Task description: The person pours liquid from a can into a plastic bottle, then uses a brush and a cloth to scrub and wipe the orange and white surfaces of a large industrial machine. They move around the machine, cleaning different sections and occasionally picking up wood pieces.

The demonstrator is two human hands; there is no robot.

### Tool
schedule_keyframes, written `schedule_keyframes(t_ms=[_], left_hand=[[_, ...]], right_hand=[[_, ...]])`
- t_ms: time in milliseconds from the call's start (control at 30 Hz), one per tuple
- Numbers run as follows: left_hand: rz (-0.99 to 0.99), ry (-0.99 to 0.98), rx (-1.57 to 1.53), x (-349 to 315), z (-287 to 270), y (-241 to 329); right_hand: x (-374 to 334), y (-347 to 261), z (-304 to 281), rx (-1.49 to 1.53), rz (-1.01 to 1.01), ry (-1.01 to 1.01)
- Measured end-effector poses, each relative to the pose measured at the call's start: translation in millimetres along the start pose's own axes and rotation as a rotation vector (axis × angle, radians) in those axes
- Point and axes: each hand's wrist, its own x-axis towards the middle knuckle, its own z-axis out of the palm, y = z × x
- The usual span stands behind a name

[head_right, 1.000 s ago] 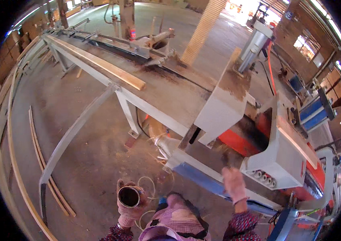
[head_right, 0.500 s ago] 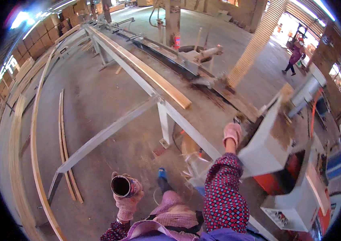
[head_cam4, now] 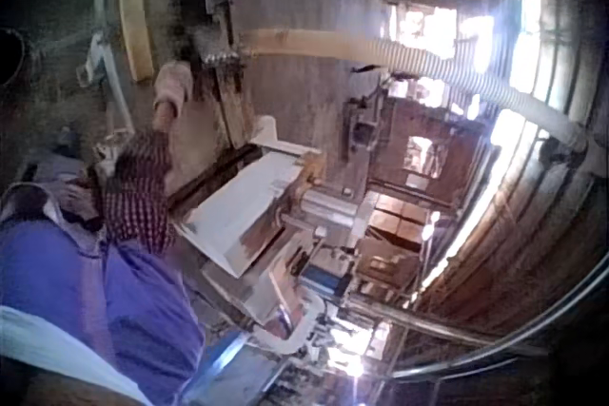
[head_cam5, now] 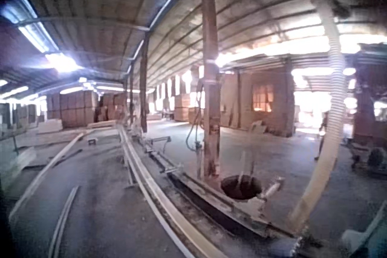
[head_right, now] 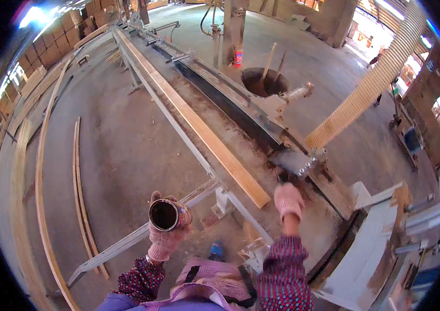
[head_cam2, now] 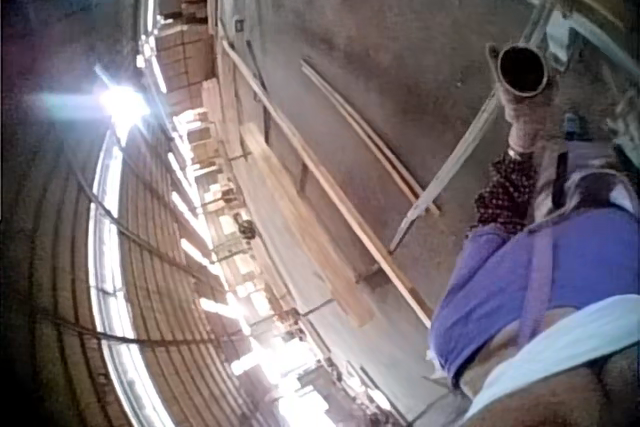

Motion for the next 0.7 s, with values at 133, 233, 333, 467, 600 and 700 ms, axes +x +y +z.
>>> schedule_keyframes(t_ms=[133, 233, 333, 467, 600, 700], left_hand=[[-0.082, -0.094, -0.023, 57.0, -40.5, -3.7], [0.057, -0.113, 0.295, 90.1, -31.7, 6.8], [-0.092, -0.047, -0.137, 127.6, -47.6, 22.5], [0.129, -0.064, 0.574, 177.6, -94.6, 11.3], [0.184, -0.044, 0.607, 218.2, -120.0, 31.0], [0.190, -0.139, 0.526, 244.4, -116.0, 57.2]], right_hand=[[-80.2, -10.5, -9.3, 0.497, 0.223, 0.105], [-50.4, -35.3, -33.0, 0.533, 0.058, 0.281], [27.5, -75.6, -89.5, 0.436, 0.046, 0.273], [131.7, -116.2, -126.6, 0.328, 0.210, 0.188], [243.5, -198.8, -188.6, -0.219, -0.370, 0.186], [335.0, -277.7, -249.6, -0.274, -0.434, 0.317]])
